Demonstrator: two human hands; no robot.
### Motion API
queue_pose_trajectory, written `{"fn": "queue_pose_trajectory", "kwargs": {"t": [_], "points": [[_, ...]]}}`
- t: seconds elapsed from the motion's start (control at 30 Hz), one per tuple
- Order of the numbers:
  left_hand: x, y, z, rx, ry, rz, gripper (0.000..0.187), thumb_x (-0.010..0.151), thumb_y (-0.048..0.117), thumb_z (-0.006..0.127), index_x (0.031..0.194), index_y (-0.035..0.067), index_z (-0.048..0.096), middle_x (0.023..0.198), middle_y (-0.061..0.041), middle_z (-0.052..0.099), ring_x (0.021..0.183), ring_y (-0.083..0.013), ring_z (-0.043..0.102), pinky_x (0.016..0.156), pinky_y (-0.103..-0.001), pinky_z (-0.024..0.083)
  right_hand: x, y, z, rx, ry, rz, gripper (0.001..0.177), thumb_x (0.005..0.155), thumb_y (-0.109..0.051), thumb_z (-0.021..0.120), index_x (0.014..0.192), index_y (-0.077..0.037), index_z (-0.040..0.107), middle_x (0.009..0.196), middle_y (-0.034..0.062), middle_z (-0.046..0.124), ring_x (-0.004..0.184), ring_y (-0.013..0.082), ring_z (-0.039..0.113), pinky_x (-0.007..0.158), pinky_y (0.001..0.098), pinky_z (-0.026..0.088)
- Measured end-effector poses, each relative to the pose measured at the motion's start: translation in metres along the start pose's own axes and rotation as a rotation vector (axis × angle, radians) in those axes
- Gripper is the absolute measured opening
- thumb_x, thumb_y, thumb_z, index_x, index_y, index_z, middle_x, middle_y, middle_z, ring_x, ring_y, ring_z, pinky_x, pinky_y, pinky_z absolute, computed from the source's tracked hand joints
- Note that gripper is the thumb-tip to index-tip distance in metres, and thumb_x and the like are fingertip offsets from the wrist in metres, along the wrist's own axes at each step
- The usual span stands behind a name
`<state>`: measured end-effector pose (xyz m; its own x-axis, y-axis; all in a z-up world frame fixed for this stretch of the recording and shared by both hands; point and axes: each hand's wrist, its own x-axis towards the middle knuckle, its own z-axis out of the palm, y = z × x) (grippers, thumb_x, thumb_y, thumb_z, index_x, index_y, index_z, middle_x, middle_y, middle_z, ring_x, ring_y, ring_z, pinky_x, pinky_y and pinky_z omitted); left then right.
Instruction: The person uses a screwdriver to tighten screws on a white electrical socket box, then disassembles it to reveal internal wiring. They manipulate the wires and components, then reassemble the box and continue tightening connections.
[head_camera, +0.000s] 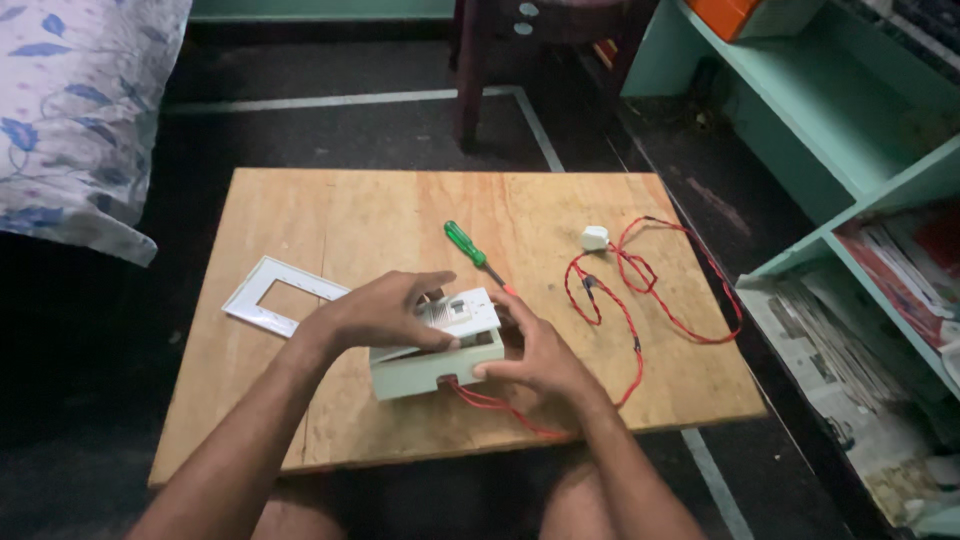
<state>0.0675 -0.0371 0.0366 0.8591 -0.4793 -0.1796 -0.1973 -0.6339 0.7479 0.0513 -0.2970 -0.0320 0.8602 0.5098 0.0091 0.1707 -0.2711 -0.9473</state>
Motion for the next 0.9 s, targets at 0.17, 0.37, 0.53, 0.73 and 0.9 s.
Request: {"fn": "queue_pose_trajectory", "kwargs": {"t": [0.17, 0.37, 0.53, 0.73, 0.9], "points": [[-0.016, -0.006, 0.002, -0.148, 0.017, 0.086, 0.1, 0.064, 0.039, 0.086, 0.149, 0.004, 0.047, 0.132, -0.02, 0.069, 0.121, -0.0282, 0.068, 0.103, -0.035, 0.051, -0.016, -0.014, 0.011, 0.17, 0.087, -0.013, 0.1, 0.066, -0.013, 0.091, 0.15, -0.006, 0.038, 0.144, 0.0169, 0.058, 0.134, 0.0263, 0.059, 0.113, 0.041, 0.049], [-0.029, -0.006, 0.009, -0.185, 0.018, 0.094, 0.103, 0.061, 0.036, 0.09, 0.15, 0.007, 0.046, 0.135, -0.018, 0.066, 0.126, -0.027, 0.064, 0.105, -0.034, 0.049, -0.031, -0.018, 0.02, 0.127, 0.134, -0.039, 0.097, 0.063, -0.009, 0.092, 0.145, -0.007, 0.04, 0.142, 0.0186, 0.056, 0.134, 0.0269, 0.058, 0.111, 0.0432, 0.051], [-0.03, -0.003, 0.013, -0.173, 0.04, 0.115, 0.1, 0.063, 0.037, 0.088, 0.149, 0.006, 0.048, 0.131, -0.019, 0.069, 0.122, -0.0274, 0.067, 0.102, -0.034, 0.052, -0.036, -0.009, 0.02, 0.176, 0.118, -0.056, 0.09, 0.067, -0.009, 0.09, 0.143, -0.006, 0.043, 0.14, 0.0181, 0.059, 0.132, 0.0268, 0.061, 0.11, 0.0434, 0.053], [-0.023, 0.004, 0.017, -0.088, 0.056, 0.093, 0.096, 0.068, 0.043, 0.081, 0.149, 0.005, 0.046, 0.116, -0.022, 0.073, 0.106, -0.0309, 0.074, 0.092, -0.036, 0.056, -0.035, 0.012, 0.019, 0.306, 0.096, -0.042, 0.081, 0.074, -0.006, 0.085, 0.144, -0.004, 0.046, 0.135, 0.0169, 0.062, 0.125, 0.0252, 0.062, 0.105, 0.0418, 0.055], [-0.02, 0.005, 0.021, -0.09, 0.054, 0.074, 0.093, 0.07, 0.043, 0.079, 0.148, 0.005, 0.047, 0.109, -0.022, 0.075, 0.098, -0.0313, 0.076, 0.087, -0.036, 0.058, -0.038, 0.027, 0.02, 0.38, 0.073, 0.009, 0.075, 0.077, -0.003, 0.083, 0.144, -0.003, 0.048, 0.133, 0.016, 0.064, 0.124, 0.0245, 0.063, 0.105, 0.0402, 0.054]]}}
